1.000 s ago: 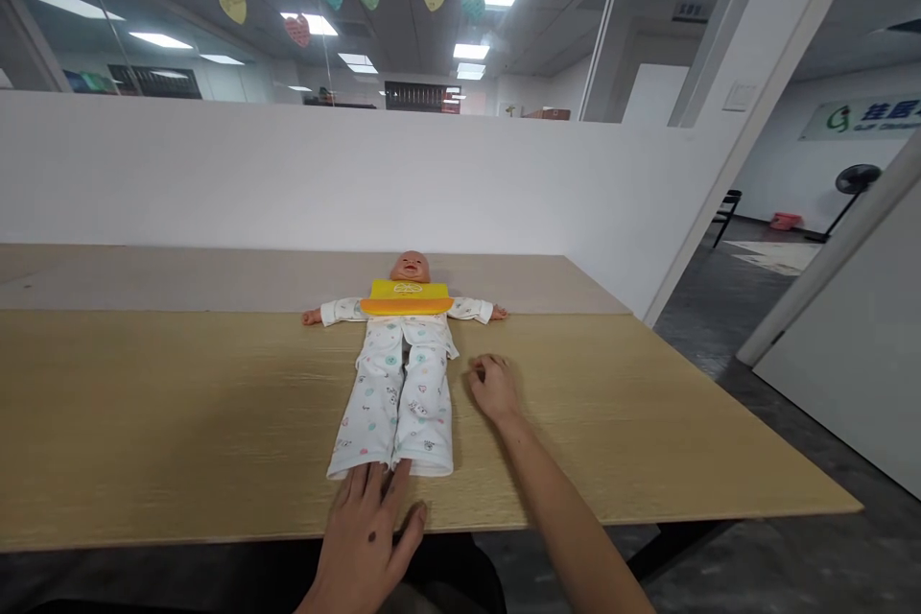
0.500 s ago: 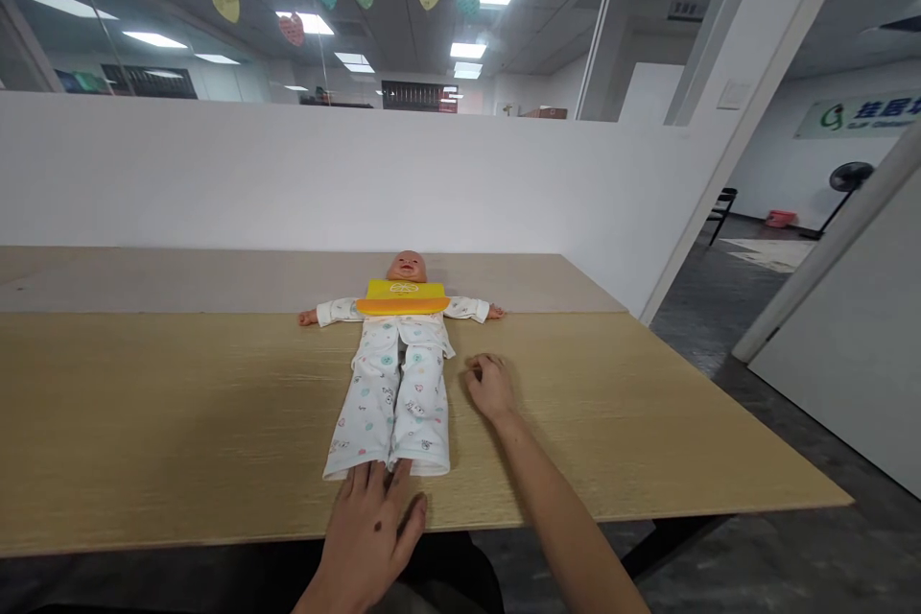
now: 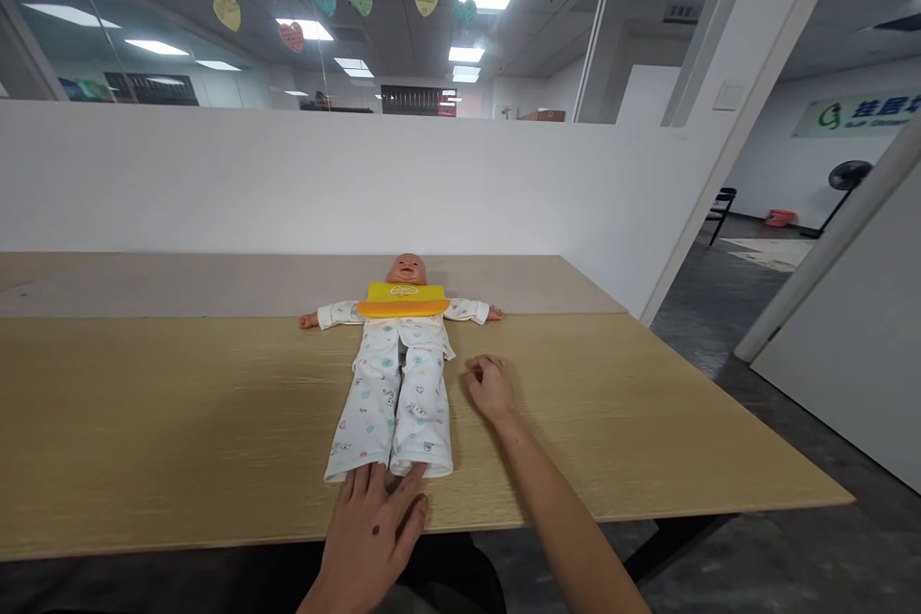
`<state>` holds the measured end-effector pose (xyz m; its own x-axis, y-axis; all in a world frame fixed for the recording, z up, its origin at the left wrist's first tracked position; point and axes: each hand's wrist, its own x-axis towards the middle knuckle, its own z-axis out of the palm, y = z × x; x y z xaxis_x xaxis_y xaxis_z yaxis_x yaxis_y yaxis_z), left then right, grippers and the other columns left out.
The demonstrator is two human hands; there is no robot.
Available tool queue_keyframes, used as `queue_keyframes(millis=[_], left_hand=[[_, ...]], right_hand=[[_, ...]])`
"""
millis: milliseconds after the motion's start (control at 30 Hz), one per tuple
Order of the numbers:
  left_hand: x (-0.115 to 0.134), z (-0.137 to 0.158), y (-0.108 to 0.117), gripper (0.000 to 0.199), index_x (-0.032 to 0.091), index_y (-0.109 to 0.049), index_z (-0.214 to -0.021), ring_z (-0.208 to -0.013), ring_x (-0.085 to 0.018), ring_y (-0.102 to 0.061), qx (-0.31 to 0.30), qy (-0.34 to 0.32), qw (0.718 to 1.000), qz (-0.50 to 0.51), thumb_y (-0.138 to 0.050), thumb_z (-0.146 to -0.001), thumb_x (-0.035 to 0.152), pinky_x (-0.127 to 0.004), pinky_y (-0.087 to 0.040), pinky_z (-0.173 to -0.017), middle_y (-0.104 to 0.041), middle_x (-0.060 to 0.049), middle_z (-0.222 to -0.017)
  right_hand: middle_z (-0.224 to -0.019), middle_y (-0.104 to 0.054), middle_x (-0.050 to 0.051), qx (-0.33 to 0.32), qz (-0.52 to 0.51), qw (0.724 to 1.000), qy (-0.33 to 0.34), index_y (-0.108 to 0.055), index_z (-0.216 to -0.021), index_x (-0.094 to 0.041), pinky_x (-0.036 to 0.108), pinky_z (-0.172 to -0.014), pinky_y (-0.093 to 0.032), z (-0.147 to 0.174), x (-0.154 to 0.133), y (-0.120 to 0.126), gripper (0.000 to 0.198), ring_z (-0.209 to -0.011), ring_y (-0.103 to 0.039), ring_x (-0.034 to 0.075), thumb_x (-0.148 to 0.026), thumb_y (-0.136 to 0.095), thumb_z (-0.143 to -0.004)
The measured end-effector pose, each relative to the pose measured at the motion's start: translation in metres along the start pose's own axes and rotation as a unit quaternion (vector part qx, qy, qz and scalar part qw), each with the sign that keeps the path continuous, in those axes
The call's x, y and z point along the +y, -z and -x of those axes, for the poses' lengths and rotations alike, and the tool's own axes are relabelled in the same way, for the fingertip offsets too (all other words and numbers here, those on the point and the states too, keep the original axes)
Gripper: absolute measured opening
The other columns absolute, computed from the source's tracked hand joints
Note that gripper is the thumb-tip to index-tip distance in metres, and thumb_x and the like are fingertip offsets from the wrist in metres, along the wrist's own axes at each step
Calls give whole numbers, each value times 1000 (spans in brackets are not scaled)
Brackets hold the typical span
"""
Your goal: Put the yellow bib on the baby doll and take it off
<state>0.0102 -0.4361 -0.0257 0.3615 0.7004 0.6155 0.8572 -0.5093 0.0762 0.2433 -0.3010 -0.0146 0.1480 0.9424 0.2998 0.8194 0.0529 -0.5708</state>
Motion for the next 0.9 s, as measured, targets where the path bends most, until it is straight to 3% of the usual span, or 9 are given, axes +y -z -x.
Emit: queue_keyframes(millis=[300,367,467,633,767,900], left_hand=[[0,-2,2,35,34,-64,-117,-86,-26,-54,-7,-1,1000,6,-51,-84,35,-43,-44,-77,-63,-8,-89],[0,-2,3,35,32,-64,-117,-85,-26,-54,-9,0,1000,9,-50,-85,35,-43,-44,-77,-63,-8,-90],[1,-2,4,35,28,-64,-116,-86,-26,-55,-13,-4,1000,14,-50,-85,34,-43,-43,-78,-63,-9,-94],[1,-2,3,34,22,-64,-114,-92,-26,-56,-2,-13,1000,18,-50,-85,34,-43,-42,-82,-64,-10,-102],[1,-3,3,35,20,-63,-114,-95,-26,-56,4,-8,1000,22,-49,-86,34,-42,-41,-83,-65,-9,-104],[1,-3,5,35,17,-63,-114,-97,-25,-56,14,-14,1000,24,-48,-86,33,-42,-41,-85,-66,-10,-105]], right_hand=[[-101,-66,11,24,-52,998,6,-63,-95,-13,34,-91,-44,11,-11,2,23,-98,-59,21,-17,-47,-79],[-103,-65,10,42,-89,994,47,-61,-98,-15,34,-89,-45,28,-25,8,23,-99,-59,21,-20,-46,-81],[-106,-63,9,38,-123,978,167,-58,-104,-18,33,-85,-48,66,-51,21,23,-99,-59,20,-26,-50,-85],[-113,-59,12,55,24,930,362,-55,-114,-18,40,-90,-49,115,-77,35,33,-108,-54,25,-19,-56,-81],[-112,-60,13,78,118,916,375,-56,-111,-17,41,-89,-52,116,-77,27,29,-109,-53,26,-13,-51,-83],[-107,-61,12,100,99,916,375,-59,-100,-19,40,-85,-54,113,-77,16,22,-104,-56,24,-10,-49,-83]])
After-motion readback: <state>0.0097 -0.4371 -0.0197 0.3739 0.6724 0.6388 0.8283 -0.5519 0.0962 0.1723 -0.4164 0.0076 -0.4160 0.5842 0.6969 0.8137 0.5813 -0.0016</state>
